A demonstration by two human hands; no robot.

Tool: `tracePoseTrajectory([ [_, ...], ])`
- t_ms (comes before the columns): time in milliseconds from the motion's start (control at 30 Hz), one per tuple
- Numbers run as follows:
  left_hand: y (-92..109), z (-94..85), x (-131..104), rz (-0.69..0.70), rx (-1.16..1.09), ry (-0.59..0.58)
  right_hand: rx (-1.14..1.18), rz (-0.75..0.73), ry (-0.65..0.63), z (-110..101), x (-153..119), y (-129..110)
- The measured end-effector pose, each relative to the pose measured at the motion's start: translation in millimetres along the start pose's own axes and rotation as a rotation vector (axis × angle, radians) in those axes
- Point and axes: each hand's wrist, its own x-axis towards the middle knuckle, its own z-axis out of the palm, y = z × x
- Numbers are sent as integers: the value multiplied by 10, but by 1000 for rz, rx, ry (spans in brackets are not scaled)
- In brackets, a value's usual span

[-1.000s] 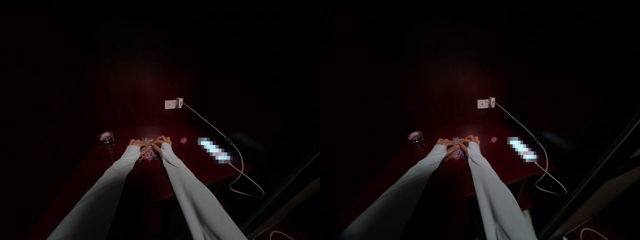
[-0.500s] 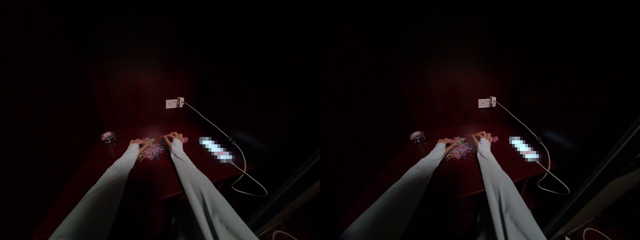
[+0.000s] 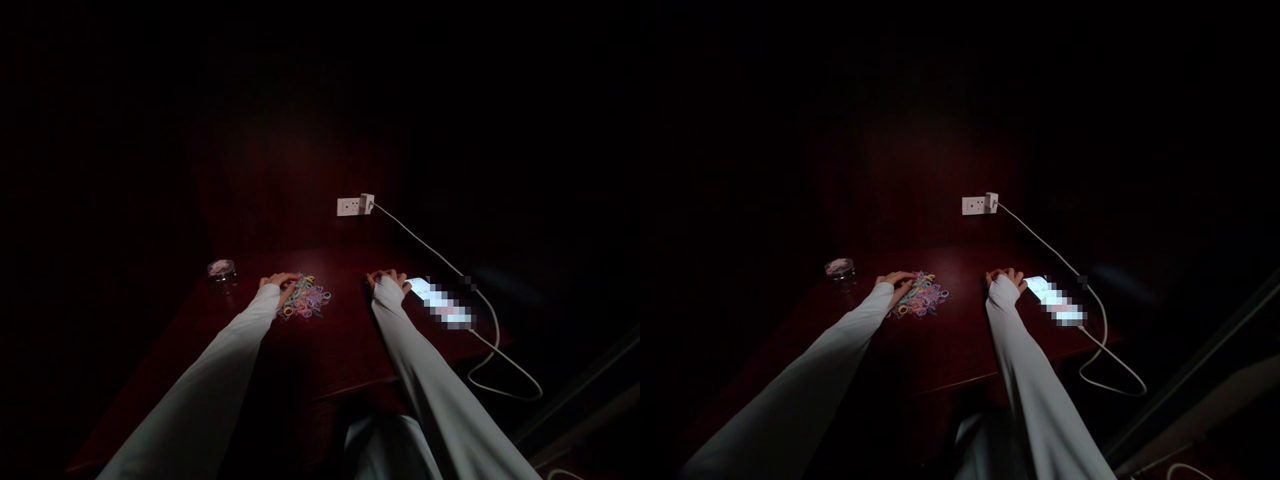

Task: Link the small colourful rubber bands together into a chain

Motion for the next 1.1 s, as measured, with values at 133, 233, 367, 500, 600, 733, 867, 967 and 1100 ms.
tracePoseTrajectory([
  [133, -58, -34, 44, -9, -2, -47, 15, 21, 19, 13, -1, 14],
  [233, -55, -89, 58, -44, -4, -15, 12, 78, 61, 12, -1, -4],
  [367, 36, -160, 20, -28, -24, 70, 47, -27, 21, 15, -19, -62],
  [500, 197, -168, -61, 143, -5, 14, 32, -186, -52, 38, -65, -107],
  [600, 282, -131, -108, 205, 39, -73, -10, -194, -62, 52, -87, -105],
  [733, 265, -89, -118, 191, 75, -148, -54, -165, -36, 64, -72, -79],
  [867, 204, -38, -104, 180, 70, -165, -15, -228, -9, 78, -66, -91],
  [967, 197, 9, -94, 156, 60, -162, 25, -291, -8, 96, -106, -162],
  [1100, 217, 22, -75, 107, 40, -166, 61, -316, -4, 115, -182, -301],
])
